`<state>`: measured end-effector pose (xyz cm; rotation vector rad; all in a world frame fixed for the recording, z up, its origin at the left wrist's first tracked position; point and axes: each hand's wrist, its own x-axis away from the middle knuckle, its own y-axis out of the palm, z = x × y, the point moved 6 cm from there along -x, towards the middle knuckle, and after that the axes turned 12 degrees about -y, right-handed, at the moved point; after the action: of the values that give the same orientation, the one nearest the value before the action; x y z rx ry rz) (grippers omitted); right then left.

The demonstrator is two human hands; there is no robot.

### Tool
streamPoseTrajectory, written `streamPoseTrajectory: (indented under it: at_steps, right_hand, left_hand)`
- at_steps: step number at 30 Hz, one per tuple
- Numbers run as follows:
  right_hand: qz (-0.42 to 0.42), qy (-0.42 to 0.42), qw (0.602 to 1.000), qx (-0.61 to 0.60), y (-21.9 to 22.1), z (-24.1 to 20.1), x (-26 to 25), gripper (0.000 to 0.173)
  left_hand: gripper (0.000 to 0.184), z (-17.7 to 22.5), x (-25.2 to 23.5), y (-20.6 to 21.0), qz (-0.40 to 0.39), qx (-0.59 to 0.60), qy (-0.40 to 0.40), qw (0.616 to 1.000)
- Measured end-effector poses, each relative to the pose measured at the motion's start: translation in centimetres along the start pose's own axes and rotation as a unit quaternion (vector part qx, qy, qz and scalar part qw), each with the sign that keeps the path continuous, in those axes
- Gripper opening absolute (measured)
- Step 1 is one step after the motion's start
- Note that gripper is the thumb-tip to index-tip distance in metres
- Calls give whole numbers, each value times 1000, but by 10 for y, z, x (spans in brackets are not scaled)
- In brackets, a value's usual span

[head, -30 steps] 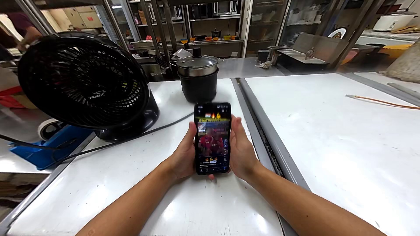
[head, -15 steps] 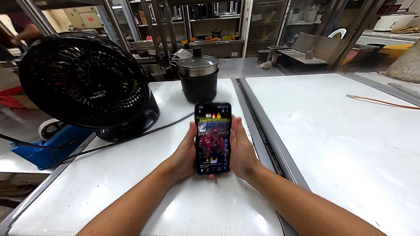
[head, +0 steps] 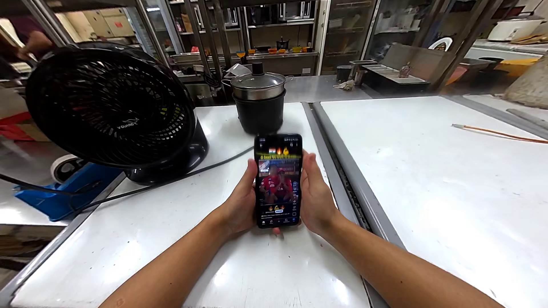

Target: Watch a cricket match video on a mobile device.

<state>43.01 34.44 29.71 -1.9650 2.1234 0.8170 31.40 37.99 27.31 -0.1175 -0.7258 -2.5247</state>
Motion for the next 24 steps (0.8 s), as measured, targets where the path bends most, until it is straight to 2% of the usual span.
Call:
streamPoseTrajectory:
  at_steps: [24]
  right_hand:
    - [3,9,1000,-1,0,0,1,66]
  left_hand:
    - [86,1,0,1,-12,0,5,1000]
